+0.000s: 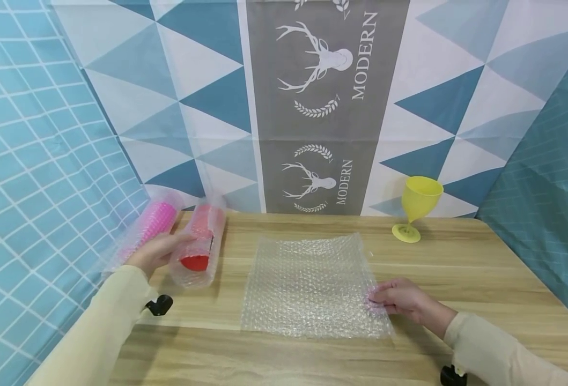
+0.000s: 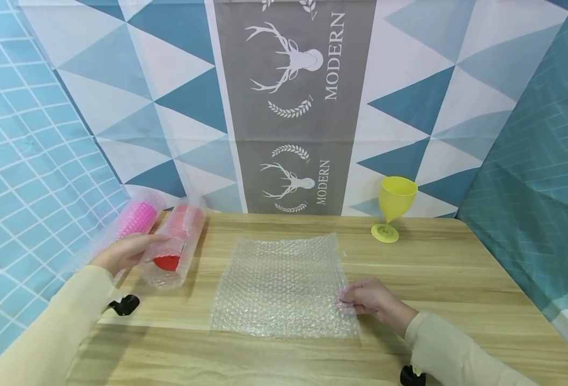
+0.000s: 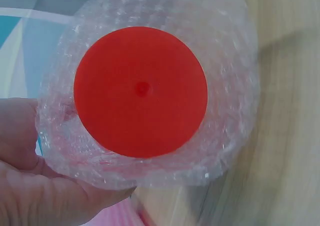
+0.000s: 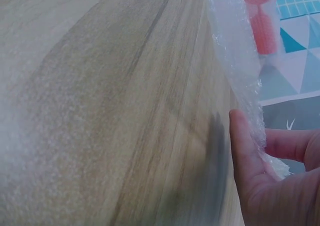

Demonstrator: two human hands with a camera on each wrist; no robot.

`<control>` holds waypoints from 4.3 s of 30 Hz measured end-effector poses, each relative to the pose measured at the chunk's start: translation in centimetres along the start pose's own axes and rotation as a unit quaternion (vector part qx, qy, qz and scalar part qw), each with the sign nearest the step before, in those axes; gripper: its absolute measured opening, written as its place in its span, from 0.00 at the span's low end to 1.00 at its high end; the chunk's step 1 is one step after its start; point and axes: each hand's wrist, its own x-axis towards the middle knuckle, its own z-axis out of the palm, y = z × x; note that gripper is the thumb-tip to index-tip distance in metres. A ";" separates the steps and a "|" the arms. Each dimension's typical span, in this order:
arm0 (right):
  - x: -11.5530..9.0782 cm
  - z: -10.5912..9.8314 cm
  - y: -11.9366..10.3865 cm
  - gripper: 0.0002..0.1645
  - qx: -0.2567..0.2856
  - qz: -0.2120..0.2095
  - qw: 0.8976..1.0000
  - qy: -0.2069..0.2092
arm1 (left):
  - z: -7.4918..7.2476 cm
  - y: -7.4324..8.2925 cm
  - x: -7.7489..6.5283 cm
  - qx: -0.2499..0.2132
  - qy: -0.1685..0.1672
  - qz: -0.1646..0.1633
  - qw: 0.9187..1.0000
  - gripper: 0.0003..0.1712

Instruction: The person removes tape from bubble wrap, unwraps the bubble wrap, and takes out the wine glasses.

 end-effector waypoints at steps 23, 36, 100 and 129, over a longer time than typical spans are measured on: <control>-0.3 0.2 0.6 0.13 -0.005 0.017 0.999 0.028 | 3.6 1.5 -0.1 -0.047 -0.028 0.058 0.997 0.38; -0.3 0.1 0.6 0.15 -0.008 0.012 0.999 0.031 | 5.9 2.8 -1.0 -0.059 -0.023 0.073 0.995 0.35; -0.1 0.3 1.2 0.11 0.007 0.025 0.999 0.037 | 22.2 3.1 -3.5 -0.048 0.049 0.119 0.990 0.19; -0.1 0.2 1.5 0.07 -0.003 0.033 0.998 0.051 | 24.9 2.9 -3.9 -0.085 0.030 0.117 0.989 0.24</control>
